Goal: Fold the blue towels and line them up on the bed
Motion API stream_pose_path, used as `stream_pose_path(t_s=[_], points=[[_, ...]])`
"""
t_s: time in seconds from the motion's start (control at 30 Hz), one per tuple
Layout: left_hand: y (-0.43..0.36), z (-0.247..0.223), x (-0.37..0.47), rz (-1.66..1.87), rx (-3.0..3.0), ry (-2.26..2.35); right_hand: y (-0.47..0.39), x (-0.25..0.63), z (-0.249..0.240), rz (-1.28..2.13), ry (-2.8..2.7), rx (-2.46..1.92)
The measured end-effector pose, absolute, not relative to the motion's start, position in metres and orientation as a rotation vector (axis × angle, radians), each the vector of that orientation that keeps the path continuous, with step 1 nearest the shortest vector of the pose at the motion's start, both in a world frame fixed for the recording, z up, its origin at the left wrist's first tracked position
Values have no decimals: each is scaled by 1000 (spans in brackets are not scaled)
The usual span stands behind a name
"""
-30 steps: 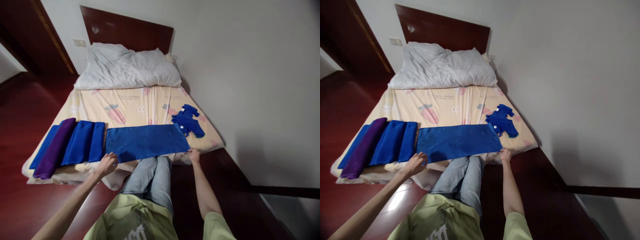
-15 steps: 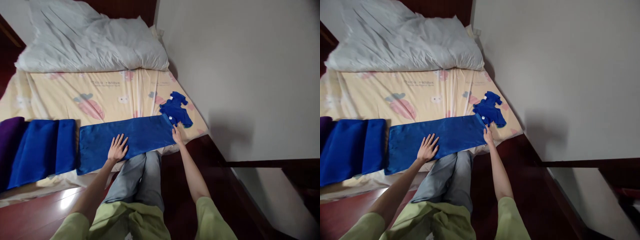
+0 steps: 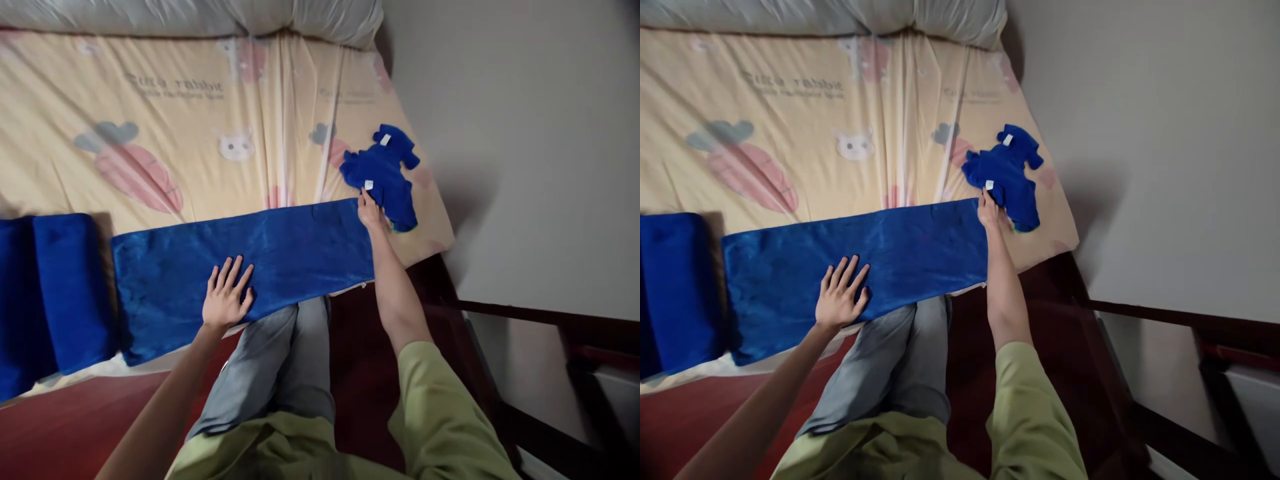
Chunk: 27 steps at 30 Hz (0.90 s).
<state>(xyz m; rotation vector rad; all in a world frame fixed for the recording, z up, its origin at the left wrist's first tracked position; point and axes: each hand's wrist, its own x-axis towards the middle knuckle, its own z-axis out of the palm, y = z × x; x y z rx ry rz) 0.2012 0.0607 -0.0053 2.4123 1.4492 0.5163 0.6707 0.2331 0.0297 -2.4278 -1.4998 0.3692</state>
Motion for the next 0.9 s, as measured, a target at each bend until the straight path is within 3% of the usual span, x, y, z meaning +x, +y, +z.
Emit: stream_pose_path(t_s=[0.23, 0.43, 0.6, 0.9], points=[[60, -5, 202, 495, 2441, 1465, 284, 663, 19, 339, -1532, -2541], [59, -4, 201, 500, 2455, 1475, 219, 587, 13, -27, -1585, -2386], [59, -6, 201, 510, 2424, 1457, 173, 564, -1, 139, -1925, -2303], [57, -2, 202, 500, 2426, 1469, 175, 585, 0, 128, -1851, -2381]])
